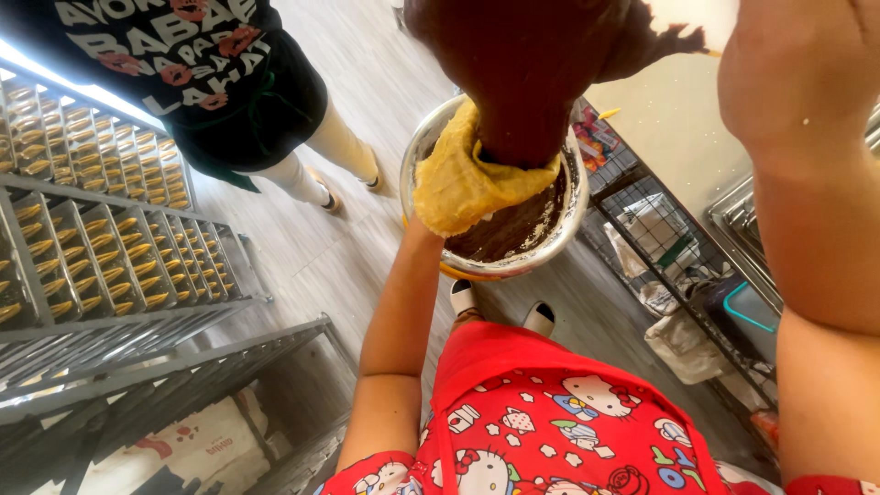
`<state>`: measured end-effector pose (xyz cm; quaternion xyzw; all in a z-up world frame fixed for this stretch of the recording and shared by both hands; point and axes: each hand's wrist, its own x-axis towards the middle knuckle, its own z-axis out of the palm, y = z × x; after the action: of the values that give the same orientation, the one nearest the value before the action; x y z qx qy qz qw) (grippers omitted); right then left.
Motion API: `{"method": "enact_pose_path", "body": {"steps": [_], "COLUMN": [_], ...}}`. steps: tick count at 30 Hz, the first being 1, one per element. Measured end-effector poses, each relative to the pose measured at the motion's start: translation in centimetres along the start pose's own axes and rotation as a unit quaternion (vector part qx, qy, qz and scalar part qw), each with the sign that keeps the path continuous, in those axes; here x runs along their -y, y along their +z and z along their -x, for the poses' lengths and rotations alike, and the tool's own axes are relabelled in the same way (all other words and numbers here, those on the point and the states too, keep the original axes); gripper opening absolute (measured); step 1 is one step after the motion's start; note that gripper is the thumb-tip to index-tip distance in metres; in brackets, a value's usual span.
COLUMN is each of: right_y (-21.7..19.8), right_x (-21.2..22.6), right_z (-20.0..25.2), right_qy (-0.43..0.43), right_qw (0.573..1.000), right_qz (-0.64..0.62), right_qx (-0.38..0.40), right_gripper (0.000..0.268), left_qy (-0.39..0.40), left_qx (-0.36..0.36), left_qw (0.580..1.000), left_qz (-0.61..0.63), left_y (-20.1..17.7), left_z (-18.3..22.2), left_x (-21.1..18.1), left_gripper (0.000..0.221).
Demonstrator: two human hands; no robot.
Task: The person fills a piping bag with chocolate batter using a spatula, and then pipes the batter onto pastries on a baking tray.
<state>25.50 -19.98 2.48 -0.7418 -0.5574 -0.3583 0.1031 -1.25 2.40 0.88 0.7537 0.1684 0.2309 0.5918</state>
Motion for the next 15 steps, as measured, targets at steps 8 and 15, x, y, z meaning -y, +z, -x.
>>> {"method": "enact_pose_path", "body": {"steps": [8,15], "right_y": [-4.7,-7.1], "right_x": [6.0,7.5], "right_z": [-5.9,-8.3], "right_qy": [0.260,0.248], "right_qw": [0.839,0.837], "right_qz": [-0.475,-0.486], "right_qx": [-0.054,-0.035], "right_gripper": [0.029,0.022], "left_qy": [-0.127,0.133], "left_qx": [0.003,0.105], "left_qw": [0.940,0.986], "left_qz": [0.315,0.005], "left_y": [1.3,1.3], "left_z": [-0.2,-0.7], "left_x": [0.6,3.1], "left_gripper": [0.045,0.053]}}
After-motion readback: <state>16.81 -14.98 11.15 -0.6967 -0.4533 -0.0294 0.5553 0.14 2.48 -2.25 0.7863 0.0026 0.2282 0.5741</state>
